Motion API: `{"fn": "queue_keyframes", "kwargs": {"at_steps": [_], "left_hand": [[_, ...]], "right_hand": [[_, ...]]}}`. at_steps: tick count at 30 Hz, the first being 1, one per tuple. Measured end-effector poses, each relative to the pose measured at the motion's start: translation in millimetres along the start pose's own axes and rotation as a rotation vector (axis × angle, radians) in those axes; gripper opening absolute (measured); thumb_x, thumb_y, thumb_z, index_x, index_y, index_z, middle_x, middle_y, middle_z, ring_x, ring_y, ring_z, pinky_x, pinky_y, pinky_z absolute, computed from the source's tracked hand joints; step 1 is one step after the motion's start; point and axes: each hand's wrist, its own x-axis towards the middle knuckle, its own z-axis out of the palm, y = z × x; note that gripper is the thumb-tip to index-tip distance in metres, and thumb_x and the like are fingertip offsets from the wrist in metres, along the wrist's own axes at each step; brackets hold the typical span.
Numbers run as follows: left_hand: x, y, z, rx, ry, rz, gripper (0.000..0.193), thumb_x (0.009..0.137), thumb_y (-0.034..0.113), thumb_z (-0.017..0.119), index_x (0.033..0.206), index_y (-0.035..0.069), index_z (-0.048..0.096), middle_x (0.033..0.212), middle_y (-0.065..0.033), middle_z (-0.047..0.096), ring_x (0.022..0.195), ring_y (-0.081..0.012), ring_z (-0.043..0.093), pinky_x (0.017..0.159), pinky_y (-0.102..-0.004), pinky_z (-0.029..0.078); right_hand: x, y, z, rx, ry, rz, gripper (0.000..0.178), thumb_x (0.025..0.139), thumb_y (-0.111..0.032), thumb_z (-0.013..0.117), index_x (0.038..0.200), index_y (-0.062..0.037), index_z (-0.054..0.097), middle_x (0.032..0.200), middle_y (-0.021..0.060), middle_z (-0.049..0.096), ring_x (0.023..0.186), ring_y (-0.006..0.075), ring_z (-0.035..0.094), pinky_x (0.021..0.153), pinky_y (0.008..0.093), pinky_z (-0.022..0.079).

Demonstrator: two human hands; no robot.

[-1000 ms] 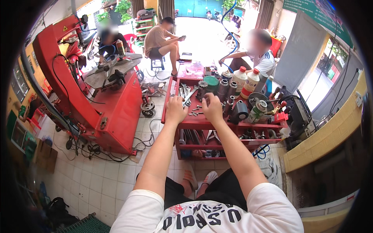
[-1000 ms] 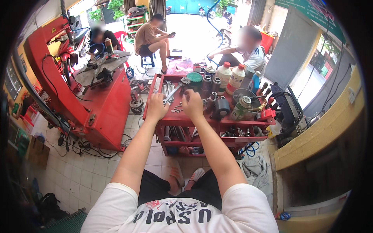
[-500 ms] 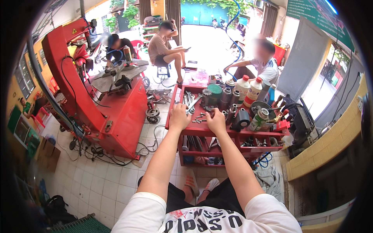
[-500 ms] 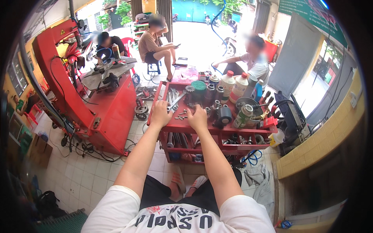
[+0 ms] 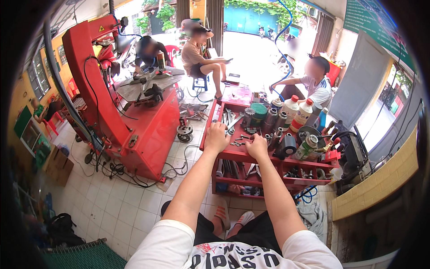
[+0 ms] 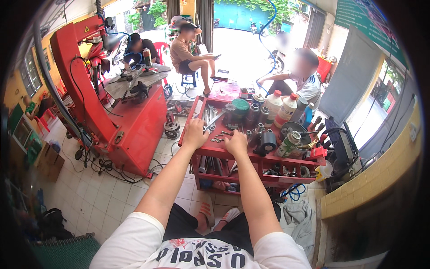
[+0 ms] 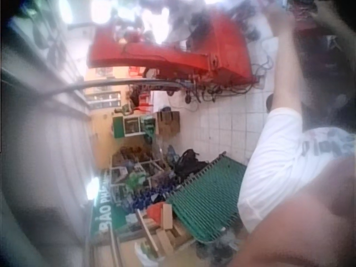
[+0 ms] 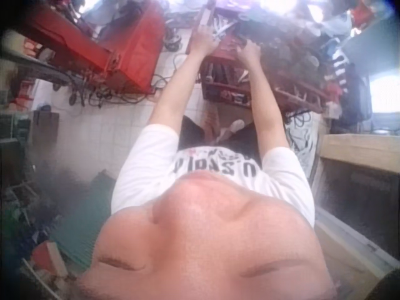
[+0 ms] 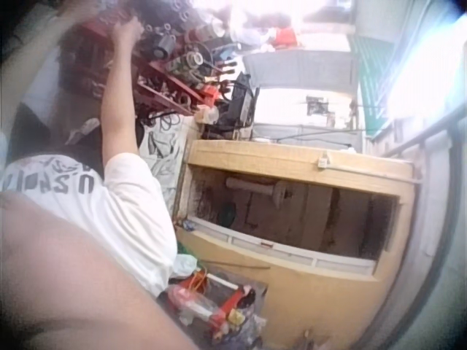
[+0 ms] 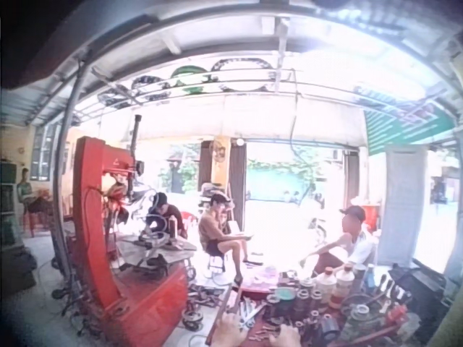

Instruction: The person sits at a red tool cart and assembles small mechanical components by hand. They pick up a metal housing, insert a cylindrical part, and fit a small ring into place, then set the assembled unit down on the cart.

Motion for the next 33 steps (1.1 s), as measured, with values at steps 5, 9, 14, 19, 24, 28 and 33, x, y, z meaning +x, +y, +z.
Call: {"fn": "queue_keyframes", "kwargs": {"at_steps": [5,9,14,19,24,28,33], "left_hand": [[-1,-1,-2,-0.003,-0.014,-0.006,0.028,0.083,0.019,0.075,0.108,0.007,0.071,0.115,-0.0106,0.066,0.118,-0.0308,0.060,0.101,-0.0460,0.049],[2,-1,-1,0.002,-0.012,-0.008,0.028,0.083,0.018,0.075,0.108,0.007,0.071,0.114,-0.0106,0.066,0.118,-0.0306,0.059,0.101,-0.0461,0.049],[3,-1,2,-0.001,-0.017,-0.011,0.027,0.084,0.019,0.074,0.108,0.007,0.071,0.115,-0.0111,0.066,0.118,-0.0312,0.059,0.101,-0.0467,0.049],[3,-2,3,0.011,-0.005,0.011,0.027,0.084,0.019,0.074,0.107,0.006,0.070,0.116,-0.0121,0.065,0.118,-0.0319,0.059,0.102,-0.0471,0.048],[3,-6,6,0.010,-0.009,0.009,0.028,0.084,0.019,0.075,0.107,0.006,0.069,0.116,-0.0122,0.064,0.119,-0.0324,0.058,0.102,-0.0471,0.048],[3,-8,9,0.017,0.007,0.006,0.026,0.084,0.019,0.075,0.108,0.009,0.070,0.115,-0.0091,0.065,0.119,-0.0314,0.058,0.101,-0.0479,0.047],[2,1,4,-0.023,0.006,0.032,0.025,0.083,0.019,0.074,0.105,0.007,0.069,0.112,-0.0122,0.065,0.116,-0.0332,0.059,0.100,-0.0477,0.049]], "right_hand": [[4,-1,0,-0.010,-0.068,0.025,0.036,0.085,-0.033,0.080,0.109,-0.0063,0.074,0.108,0.0165,0.074,0.112,0.0363,0.066,0.102,0.0473,0.051],[18,-15,-5,-0.152,-0.090,-0.020,0.038,0.085,-0.035,0.081,0.109,-0.0070,0.074,0.113,0.0155,0.072,0.116,0.0366,0.063,0.101,0.0494,0.052],[29,-27,2,-0.193,0.092,-0.203,0.037,0.085,-0.038,0.081,0.110,-0.0109,0.075,0.117,0.0146,0.069,0.115,0.0369,0.062,0.095,0.0530,0.053],[24,-18,13,-0.178,-0.022,-0.111,0.039,0.087,-0.038,0.080,0.113,-0.0095,0.075,0.119,0.0131,0.069,0.121,0.0341,0.059,0.100,0.0515,0.049],[23,-17,12,-0.208,-0.062,-0.130,0.034,0.087,-0.039,0.080,0.107,-0.0117,0.078,0.117,0.0120,0.070,0.120,0.0339,0.059,0.099,0.0515,0.050],[23,-19,10,-0.212,-0.078,-0.132,0.031,0.086,-0.038,0.081,0.104,-0.0128,0.081,0.116,0.0117,0.071,0.119,0.0338,0.060,0.099,0.0513,0.050],[24,-8,13,-0.255,-0.075,-0.115,0.030,0.086,-0.039,0.081,0.105,-0.0154,0.083,0.114,0.0117,0.073,0.117,0.0342,0.062,0.097,0.0513,0.052]]}}
